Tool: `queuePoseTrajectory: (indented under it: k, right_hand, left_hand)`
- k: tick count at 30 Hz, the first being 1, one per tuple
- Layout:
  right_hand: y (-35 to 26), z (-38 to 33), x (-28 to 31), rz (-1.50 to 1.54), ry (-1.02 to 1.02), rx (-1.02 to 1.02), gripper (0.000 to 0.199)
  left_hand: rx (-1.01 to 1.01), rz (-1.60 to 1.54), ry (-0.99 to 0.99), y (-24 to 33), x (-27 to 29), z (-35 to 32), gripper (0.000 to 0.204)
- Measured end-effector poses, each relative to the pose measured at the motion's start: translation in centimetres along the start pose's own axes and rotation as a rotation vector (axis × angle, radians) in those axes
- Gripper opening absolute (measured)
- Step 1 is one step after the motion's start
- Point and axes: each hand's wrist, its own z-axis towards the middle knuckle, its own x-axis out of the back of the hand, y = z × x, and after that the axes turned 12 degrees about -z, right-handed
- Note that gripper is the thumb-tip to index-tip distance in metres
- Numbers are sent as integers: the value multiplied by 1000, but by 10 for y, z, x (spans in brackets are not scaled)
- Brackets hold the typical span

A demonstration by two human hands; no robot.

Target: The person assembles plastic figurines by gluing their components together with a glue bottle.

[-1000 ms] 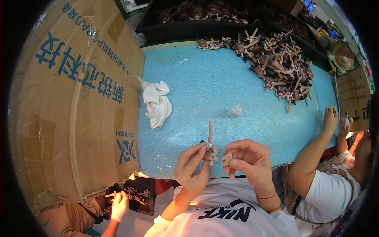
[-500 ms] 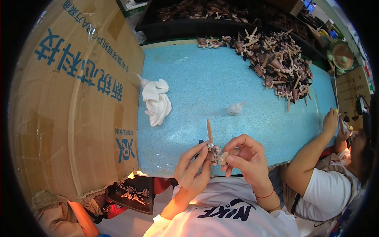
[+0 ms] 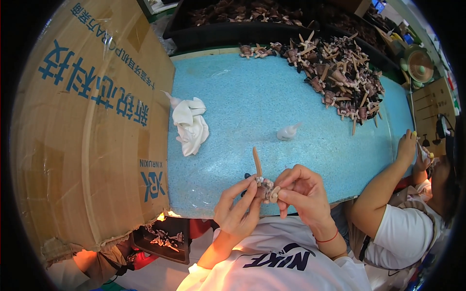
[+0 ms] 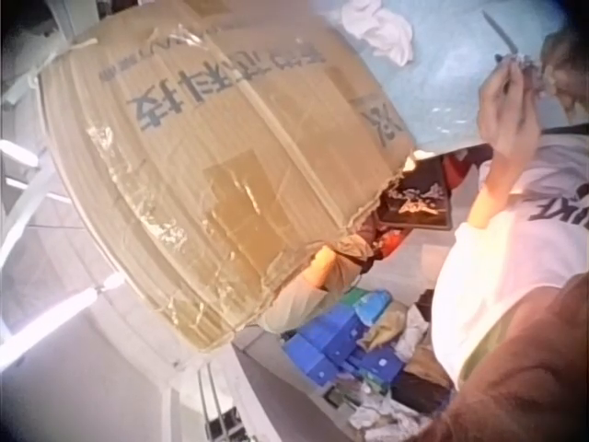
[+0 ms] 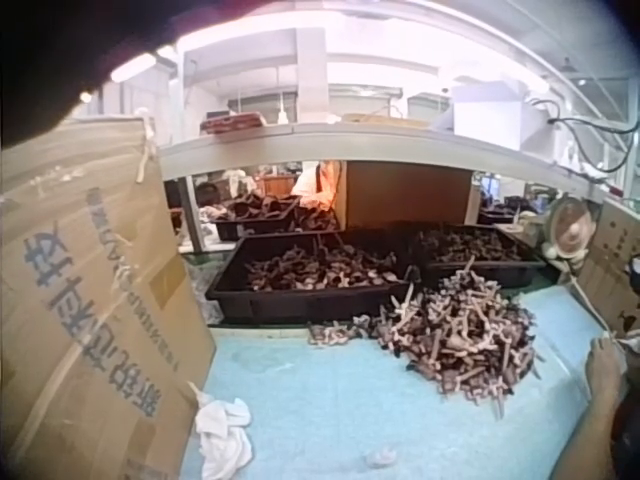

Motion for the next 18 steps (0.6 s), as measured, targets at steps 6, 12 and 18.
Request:
queuePoseTrajectory:
  k: [6,12,18]
  right_hand:
    - [1,0,0,-32,17,17,10]
    - [-2,-3,-5,-176,93,73,10]
    - [-10,0,3,-121,37,-39,9]
  left_hand:
    - [-48,90,-33,1,3,2,36]
    - [-62,82,-47,-1,3,-1,37]
    - [-116,95,-62,0,2,4,37]
